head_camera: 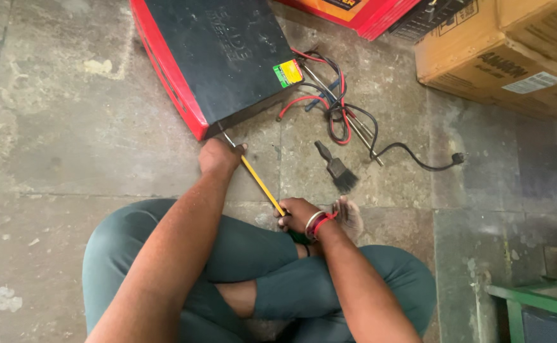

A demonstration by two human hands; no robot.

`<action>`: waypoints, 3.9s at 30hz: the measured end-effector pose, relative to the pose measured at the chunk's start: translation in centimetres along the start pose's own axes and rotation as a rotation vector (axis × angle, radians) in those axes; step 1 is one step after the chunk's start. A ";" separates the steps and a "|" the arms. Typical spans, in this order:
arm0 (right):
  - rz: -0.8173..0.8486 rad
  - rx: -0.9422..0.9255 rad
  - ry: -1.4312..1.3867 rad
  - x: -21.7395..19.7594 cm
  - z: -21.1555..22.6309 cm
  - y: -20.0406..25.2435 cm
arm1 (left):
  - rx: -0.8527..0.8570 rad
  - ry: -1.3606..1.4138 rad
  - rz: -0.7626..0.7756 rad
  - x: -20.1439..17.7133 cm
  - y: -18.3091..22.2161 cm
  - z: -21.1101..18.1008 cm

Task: The person disassembles an inverter by removing screws with a screwdriver, lifts the metal casing, and works on the internal circuitry by testing connections with a voltage tester and manipulating internal wires by hand and with pliers.

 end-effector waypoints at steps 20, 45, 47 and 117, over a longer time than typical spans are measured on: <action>0.016 -0.055 0.388 -0.5 -4.3 -0.9 | -0.052 0.071 -0.007 -0.5 1.4 -0.2; -0.267 -0.022 0.439 0.3 0.6 1.8 | 0.041 -0.019 0.061 4.6 -4.1 1.2; -0.239 -0.017 0.408 -0.9 1.1 1.9 | 0.032 -0.010 0.092 4.3 -4.1 1.4; -0.551 -0.047 -0.260 -1.4 2.4 -4.5 | -0.334 1.257 -0.017 4.5 -5.4 5.0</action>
Point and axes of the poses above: each hand's wrist, its own y-axis away from the middle knuckle, its own x-axis out of the palm, z = x × y, the point moved 4 cm from there along -y, towards the middle knuckle, and after that the axes turned 4 degrees about -x, right-handed, at the moved point
